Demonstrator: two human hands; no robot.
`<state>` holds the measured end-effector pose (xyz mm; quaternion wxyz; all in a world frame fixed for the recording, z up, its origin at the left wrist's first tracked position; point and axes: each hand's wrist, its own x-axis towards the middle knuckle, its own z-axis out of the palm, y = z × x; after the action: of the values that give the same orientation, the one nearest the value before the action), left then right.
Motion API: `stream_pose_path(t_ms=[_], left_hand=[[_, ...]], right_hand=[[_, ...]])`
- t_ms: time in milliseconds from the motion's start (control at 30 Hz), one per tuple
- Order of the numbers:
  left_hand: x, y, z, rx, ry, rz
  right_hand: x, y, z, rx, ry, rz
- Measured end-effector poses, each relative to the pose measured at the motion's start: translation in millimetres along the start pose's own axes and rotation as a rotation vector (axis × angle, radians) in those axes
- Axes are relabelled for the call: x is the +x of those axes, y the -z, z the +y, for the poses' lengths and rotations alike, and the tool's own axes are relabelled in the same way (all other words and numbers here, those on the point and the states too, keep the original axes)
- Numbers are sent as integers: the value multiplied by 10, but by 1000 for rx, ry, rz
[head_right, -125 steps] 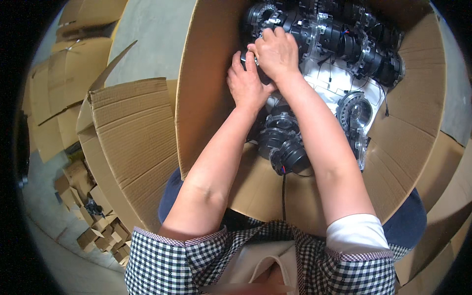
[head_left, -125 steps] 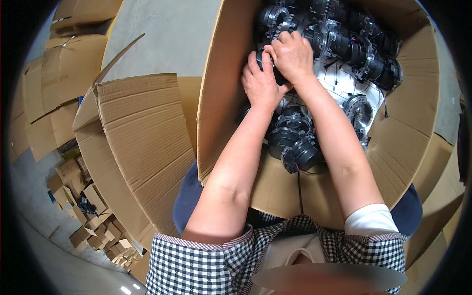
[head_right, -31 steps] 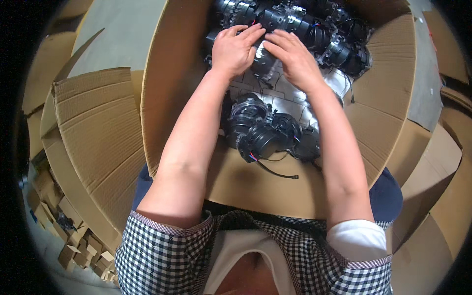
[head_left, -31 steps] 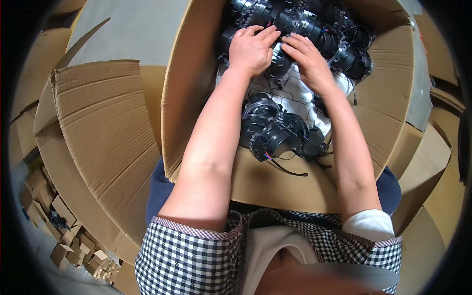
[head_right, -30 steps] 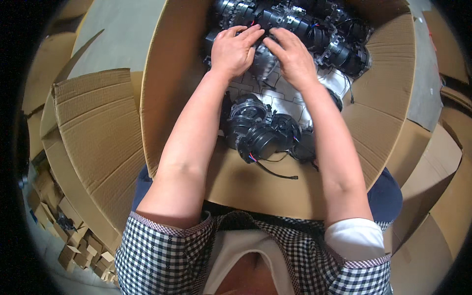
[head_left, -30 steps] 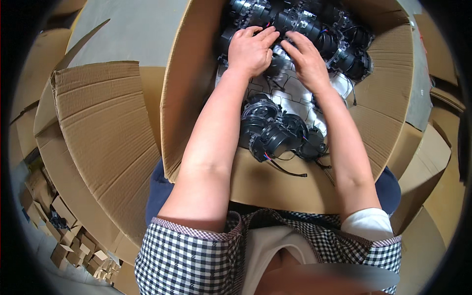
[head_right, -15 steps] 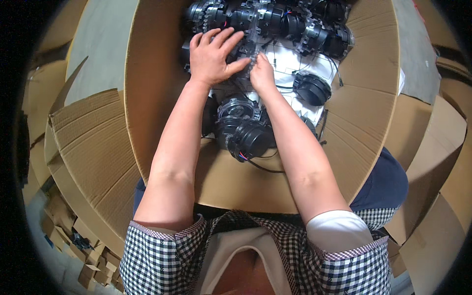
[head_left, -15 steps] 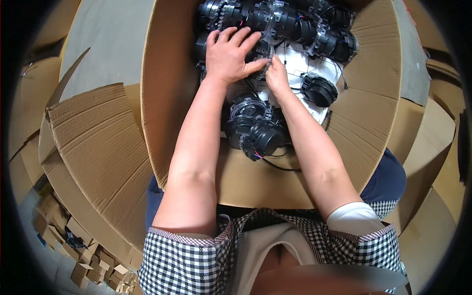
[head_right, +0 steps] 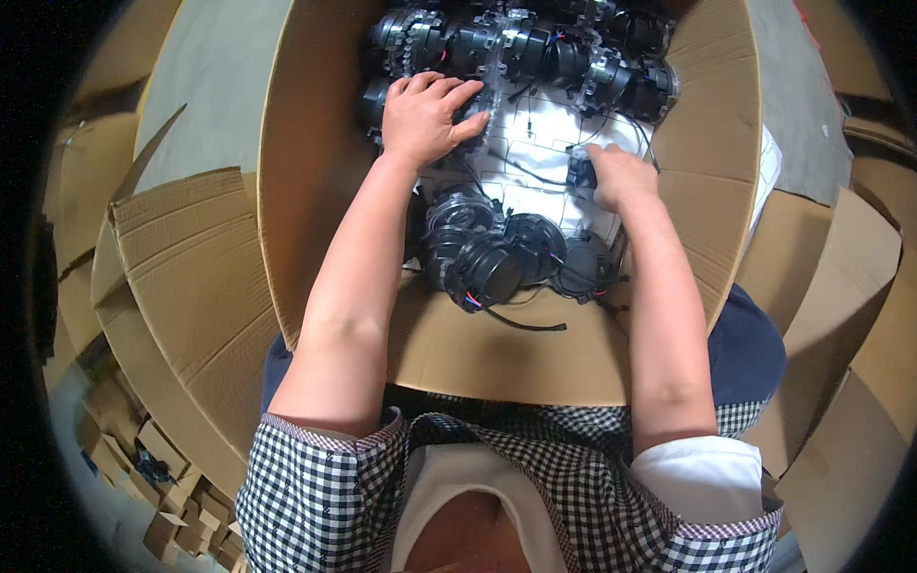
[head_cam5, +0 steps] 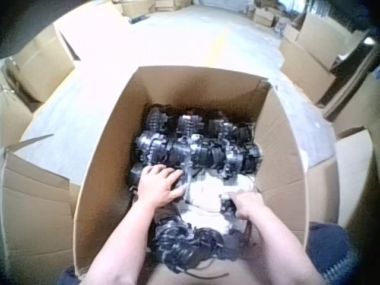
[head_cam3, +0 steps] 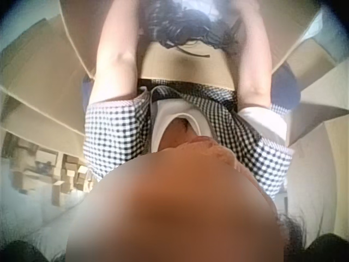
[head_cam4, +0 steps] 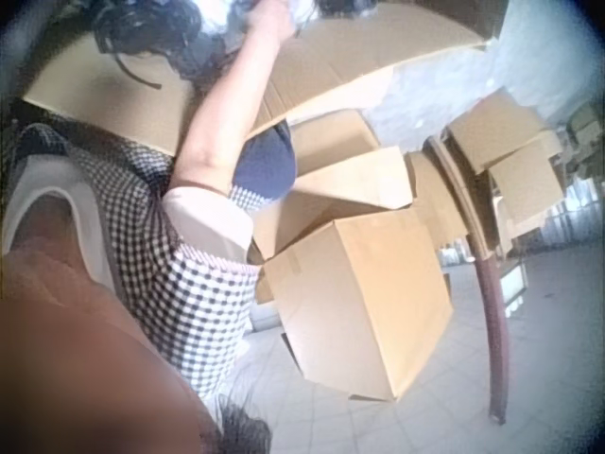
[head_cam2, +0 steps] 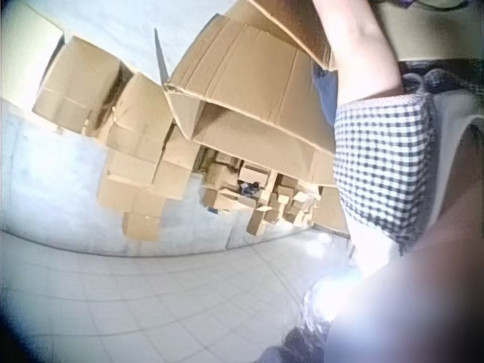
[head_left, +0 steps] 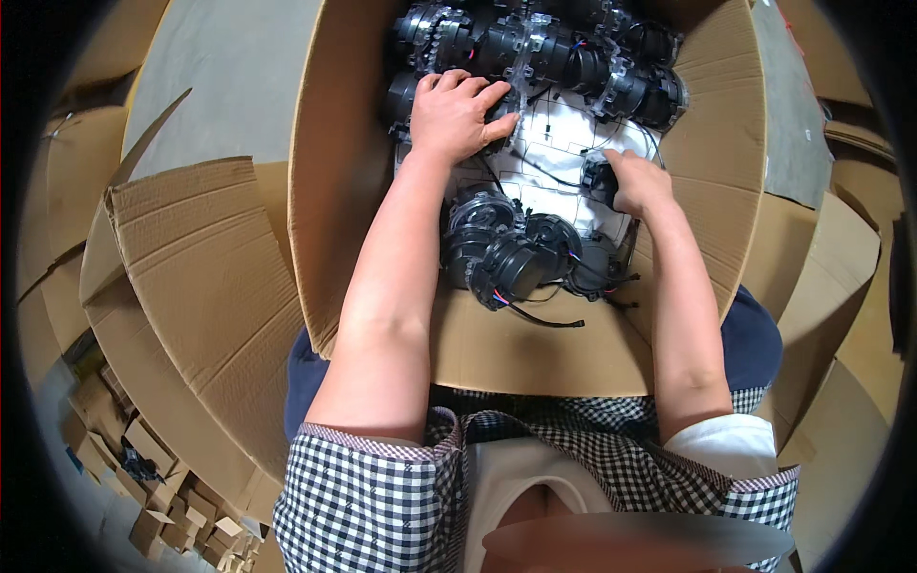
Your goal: The person packs black plastic electronic components by hand, transferring them from a bulk container into the individual cells of a grid-partitioned shipping box.
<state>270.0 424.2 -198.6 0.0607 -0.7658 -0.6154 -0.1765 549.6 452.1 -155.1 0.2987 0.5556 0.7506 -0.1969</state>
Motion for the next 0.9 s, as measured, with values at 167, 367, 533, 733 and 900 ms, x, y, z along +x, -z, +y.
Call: stream_pose_path(t_ms=[167,367,533,733,900], left_hand=[[-17,47,-3,10,13,-43],[-39,75,-2,17,47,-77],[6,23,27,18,40,-65],[203,-33,156,-69,-117,387],[85,-177,338,-166,-112,-71]], right_hand=[[71,299,-237,-42,670,151],[352,-137,-667,169,241,656],[591,-678,-939,1349,140,577],[603,-526,-926,1032,224,538],[552,-586,-602,1124,377,316]])
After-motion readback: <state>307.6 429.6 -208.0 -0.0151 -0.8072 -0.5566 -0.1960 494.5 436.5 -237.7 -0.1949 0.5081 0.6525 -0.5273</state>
